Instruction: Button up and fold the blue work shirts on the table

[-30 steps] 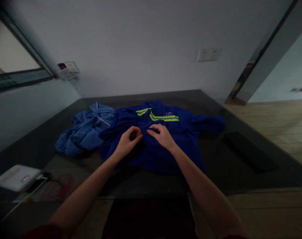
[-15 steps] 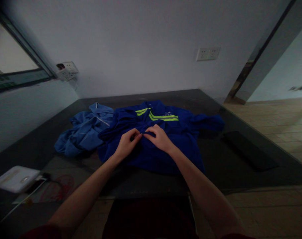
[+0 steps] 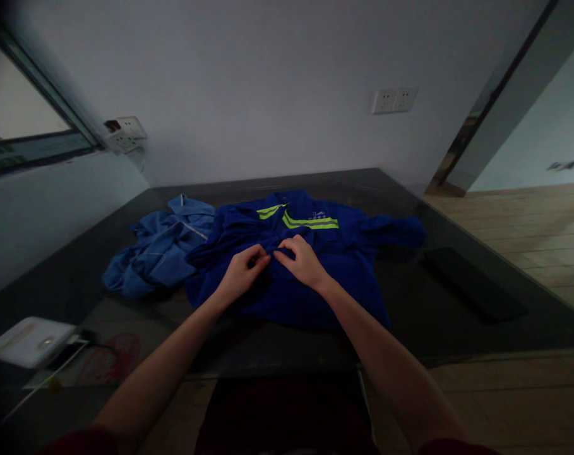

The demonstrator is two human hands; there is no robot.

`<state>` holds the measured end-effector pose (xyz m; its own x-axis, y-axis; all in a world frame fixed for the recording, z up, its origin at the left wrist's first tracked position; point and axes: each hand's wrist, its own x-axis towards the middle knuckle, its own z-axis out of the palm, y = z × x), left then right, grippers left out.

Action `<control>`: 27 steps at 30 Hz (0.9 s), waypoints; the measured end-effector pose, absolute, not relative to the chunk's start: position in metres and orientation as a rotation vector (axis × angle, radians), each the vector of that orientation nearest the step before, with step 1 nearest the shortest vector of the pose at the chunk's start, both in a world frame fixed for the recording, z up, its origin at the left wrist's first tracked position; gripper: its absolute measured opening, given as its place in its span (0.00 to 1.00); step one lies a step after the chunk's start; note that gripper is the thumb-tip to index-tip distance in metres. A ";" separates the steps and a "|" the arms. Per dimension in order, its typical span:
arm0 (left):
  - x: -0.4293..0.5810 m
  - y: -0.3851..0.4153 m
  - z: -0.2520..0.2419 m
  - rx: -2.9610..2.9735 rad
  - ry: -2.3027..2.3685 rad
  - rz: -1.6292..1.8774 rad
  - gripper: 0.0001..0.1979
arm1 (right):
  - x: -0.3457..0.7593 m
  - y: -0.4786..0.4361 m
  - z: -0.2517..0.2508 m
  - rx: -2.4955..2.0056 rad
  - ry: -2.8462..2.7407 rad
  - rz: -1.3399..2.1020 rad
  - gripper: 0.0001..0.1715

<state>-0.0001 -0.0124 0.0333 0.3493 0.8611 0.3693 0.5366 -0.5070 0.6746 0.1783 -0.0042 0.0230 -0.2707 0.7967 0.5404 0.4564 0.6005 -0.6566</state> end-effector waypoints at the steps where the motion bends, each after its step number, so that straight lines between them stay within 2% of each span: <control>1: 0.000 -0.013 0.032 2.197 1.232 1.007 0.09 | 0.178 -0.005 0.024 -0.993 -1.930 0.465 0.07; 10: 0.002 -0.014 0.025 2.392 1.374 1.061 0.10 | 0.171 -0.005 0.015 -0.903 -1.972 0.492 0.07; 16: 0.002 -0.016 0.030 2.304 1.131 1.057 0.10 | 0.178 -0.001 0.019 -1.011 -1.907 0.525 0.09; 20: 0.000 -0.010 0.027 2.147 1.131 1.175 0.04 | 0.180 -0.003 0.025 -0.957 -1.937 0.522 0.09; 24: -0.001 -0.006 0.025 1.983 1.075 1.226 0.12 | 0.180 -0.005 0.028 -0.884 -1.959 0.517 0.09; 27: -0.001 -0.006 0.025 1.988 1.033 1.157 0.13 | 0.180 -0.007 0.028 -0.851 -1.976 0.484 0.09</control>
